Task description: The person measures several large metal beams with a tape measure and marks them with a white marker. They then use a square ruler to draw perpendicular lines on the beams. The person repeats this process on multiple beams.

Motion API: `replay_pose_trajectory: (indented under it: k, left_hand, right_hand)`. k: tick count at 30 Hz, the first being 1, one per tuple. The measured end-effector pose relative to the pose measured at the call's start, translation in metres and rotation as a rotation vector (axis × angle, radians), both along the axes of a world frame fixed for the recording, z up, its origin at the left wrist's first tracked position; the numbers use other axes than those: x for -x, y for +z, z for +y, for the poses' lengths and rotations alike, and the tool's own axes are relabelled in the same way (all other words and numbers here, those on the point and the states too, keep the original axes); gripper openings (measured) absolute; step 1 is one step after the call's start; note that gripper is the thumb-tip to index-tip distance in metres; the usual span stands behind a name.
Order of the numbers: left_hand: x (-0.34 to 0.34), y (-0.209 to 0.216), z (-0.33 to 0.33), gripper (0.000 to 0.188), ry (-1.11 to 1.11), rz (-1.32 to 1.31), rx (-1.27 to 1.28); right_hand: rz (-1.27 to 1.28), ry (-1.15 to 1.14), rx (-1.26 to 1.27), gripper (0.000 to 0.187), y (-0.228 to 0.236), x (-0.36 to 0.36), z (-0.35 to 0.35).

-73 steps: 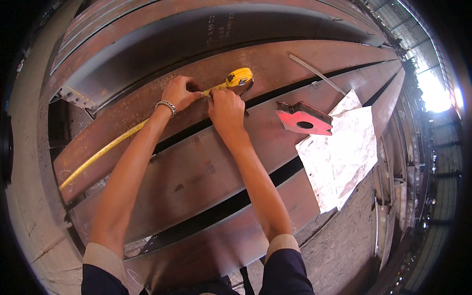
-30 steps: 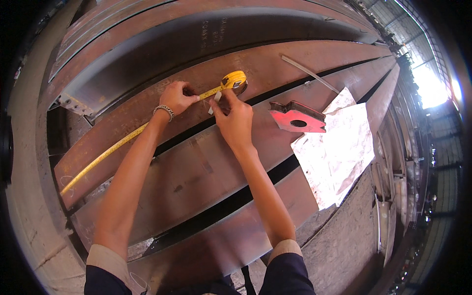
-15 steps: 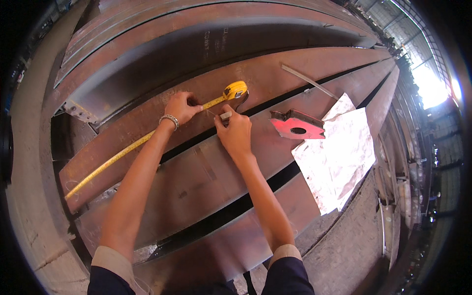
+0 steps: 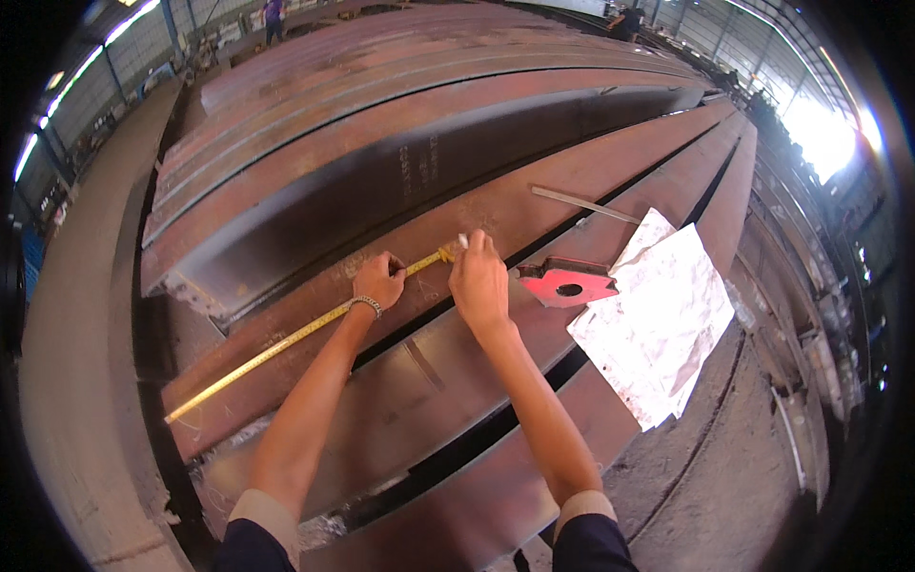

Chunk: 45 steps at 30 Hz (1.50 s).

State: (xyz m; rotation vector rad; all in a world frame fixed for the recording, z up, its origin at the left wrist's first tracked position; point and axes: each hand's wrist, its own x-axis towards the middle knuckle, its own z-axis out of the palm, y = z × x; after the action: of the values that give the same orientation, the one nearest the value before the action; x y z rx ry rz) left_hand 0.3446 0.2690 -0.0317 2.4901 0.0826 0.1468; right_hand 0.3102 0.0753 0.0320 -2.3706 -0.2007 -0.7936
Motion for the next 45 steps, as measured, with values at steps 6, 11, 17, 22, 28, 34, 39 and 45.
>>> replay_pose_trajectory:
  k: [6, 11, 17, 22, 28, 34, 39, 45]
  left_hand:
    - [0.007, 0.016, 0.01, 0.018, -0.047, -0.051, -0.049]
    - [0.017, 0.034, 0.02, 0.016, -0.072, -0.105, -0.127]
    - [0.048, 0.063, 0.03, 0.015, -0.133, -0.218, -0.157]
    - [0.108, 0.119, 0.056, 0.017, -0.387, -0.146, -0.117]
    - [0.213, 0.161, 0.075, 0.02, -0.596, 0.007, -0.348]
    - [0.311, 0.186, 0.125, 0.022, -0.682, 0.055, -0.366]
    - [0.424, 0.175, 0.102, 0.025, -0.79, 0.019, -0.425]
    - [0.532, 0.18, 0.107, 0.031, -0.704, -0.034, -0.538]
  right_hand:
    - [0.309, -0.014, 0.292, 0.048, -0.009, -0.03, 0.005]
    - [0.459, -0.032, 0.332, 0.09, -0.035, -0.02, 0.011]
    - [0.379, 0.143, 0.327, 0.082, -0.01, -0.007, 0.0]
    - [0.296, 0.195, 0.23, 0.07, 0.034, 0.089, -0.012]
    - [0.26, 0.144, 0.1, 0.049, 0.044, 0.221, -0.043]
    - [0.283, 0.106, 0.061, 0.051, 0.05, 0.348, -0.096]
    - [0.325, 0.063, 0.103, 0.057, 0.058, 0.446, -0.091]
    - [0.346, 0.079, 0.105, 0.056, 0.057, 0.55, -0.077]
